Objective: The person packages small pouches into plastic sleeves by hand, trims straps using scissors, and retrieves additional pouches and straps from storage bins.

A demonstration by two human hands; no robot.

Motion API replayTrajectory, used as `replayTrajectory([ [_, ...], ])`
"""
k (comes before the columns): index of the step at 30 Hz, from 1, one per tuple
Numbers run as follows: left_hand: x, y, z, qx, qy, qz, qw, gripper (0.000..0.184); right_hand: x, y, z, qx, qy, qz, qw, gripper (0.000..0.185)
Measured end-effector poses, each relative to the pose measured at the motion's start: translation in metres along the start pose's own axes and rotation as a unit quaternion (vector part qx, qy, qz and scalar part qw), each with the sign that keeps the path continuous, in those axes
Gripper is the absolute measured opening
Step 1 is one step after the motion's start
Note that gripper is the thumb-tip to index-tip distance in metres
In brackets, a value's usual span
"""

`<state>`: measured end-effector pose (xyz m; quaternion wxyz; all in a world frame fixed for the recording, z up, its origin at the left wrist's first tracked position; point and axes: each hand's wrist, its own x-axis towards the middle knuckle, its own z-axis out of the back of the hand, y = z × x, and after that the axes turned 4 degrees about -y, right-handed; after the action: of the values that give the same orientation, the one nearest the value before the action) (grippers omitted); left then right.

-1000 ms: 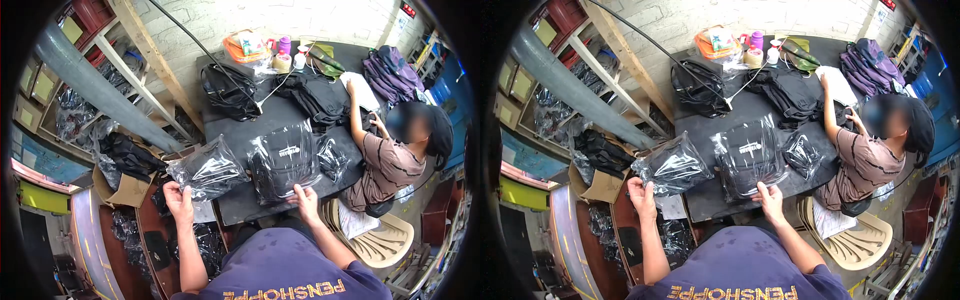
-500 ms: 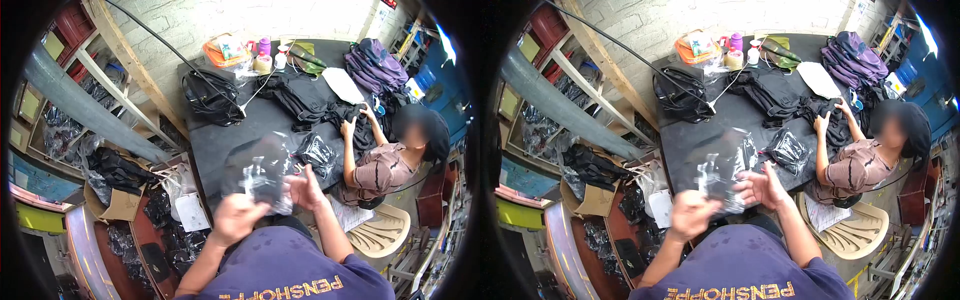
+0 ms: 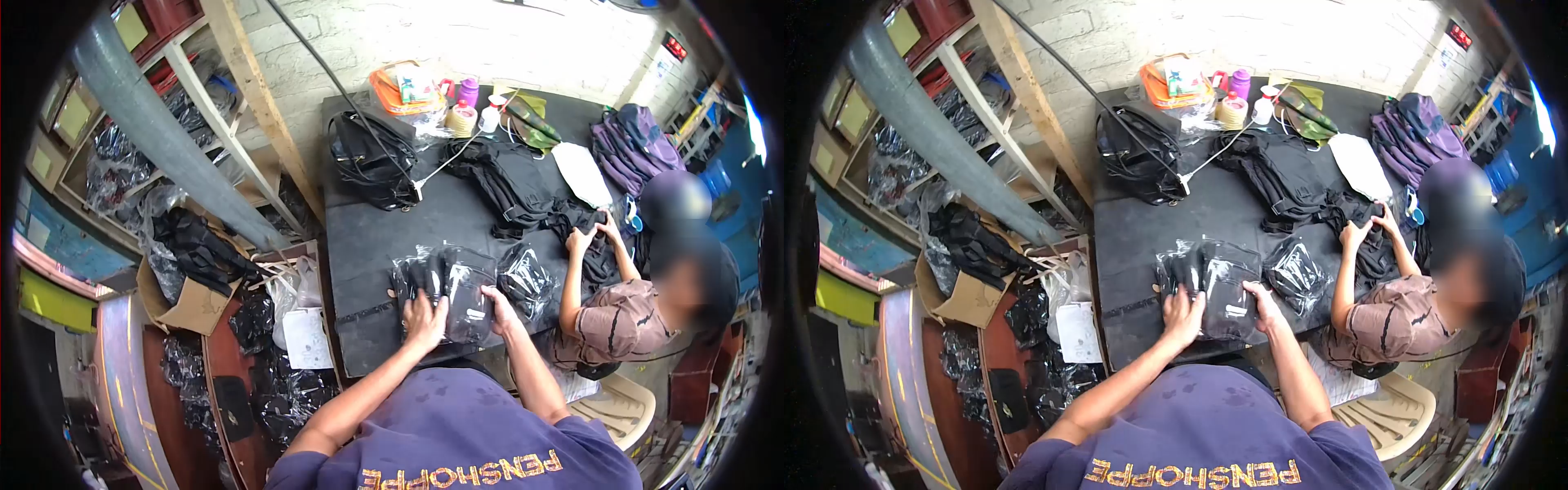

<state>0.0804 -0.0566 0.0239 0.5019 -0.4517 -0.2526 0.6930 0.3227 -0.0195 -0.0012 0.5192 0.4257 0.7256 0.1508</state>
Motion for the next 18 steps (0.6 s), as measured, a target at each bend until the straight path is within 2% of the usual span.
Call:
replayTrajectory([
  [2, -0.005, -0.007, -0.017, -0.057, 0.009, -0.125, 0.991, 0.096, -0.007, 0.003, 0.009, 0.047, 0.021, -0.022, 0.998, 0.043],
  [3, -0.008, -0.013, -0.018, -0.059, 0.004, -0.121, 0.991, 0.096, -0.01, 0.006, 0.011, 0.071, 0.03, -0.032, 0.997, 0.044],
  [4, -0.014, -0.023, -0.016, -0.071, 0.02, -0.157, 0.985, 0.1, -0.015, 0.011, 0.01, 0.067, 0.033, -0.037, 0.997, 0.044],
  [9, -0.043, -0.055, 0.033, -0.051, 0.02, -0.264, 0.963, 0.107, -0.051, 0.039, -0.017, 0.022, 0.027, 0.045, 0.998, 0.042],
  [11, -0.024, -0.035, 0.059, -0.013, 0.03, -0.232, 0.972, 0.105, -0.056, 0.04, -0.043, -0.04, 0.022, 0.112, 0.993, 0.038],
  [13, -0.007, -0.013, 0.073, 0.06, 0.057, -0.167, 0.982, 0.101, -0.029, 0.015, -0.054, -0.08, 0.007, 0.104, 0.991, 0.039],
  [14, -0.003, -0.007, 0.067, 0.06, 0.059, -0.167, 0.982, 0.101, -0.012, 0.0, -0.056, -0.121, -0.006, 0.096, 0.988, 0.039],
  [15, 0.0, -0.003, 0.059, -0.052, 0.083, -0.159, 0.982, 0.099, -0.002, -0.006, -0.056, -0.164, -0.017, 0.088, 0.982, 0.04],
  [17, 0.005, -0.001, 0.045, -0.274, 0.124, -0.139, 0.943, 0.096, 0.001, 0.002, -0.045, -0.135, -0.01, 0.055, 0.989, 0.043],
  [18, 0.002, -0.005, 0.035, -0.278, 0.119, -0.137, 0.943, 0.096, 0.001, 0.008, -0.035, -0.107, -0.005, 0.016, 0.994, 0.046],
])
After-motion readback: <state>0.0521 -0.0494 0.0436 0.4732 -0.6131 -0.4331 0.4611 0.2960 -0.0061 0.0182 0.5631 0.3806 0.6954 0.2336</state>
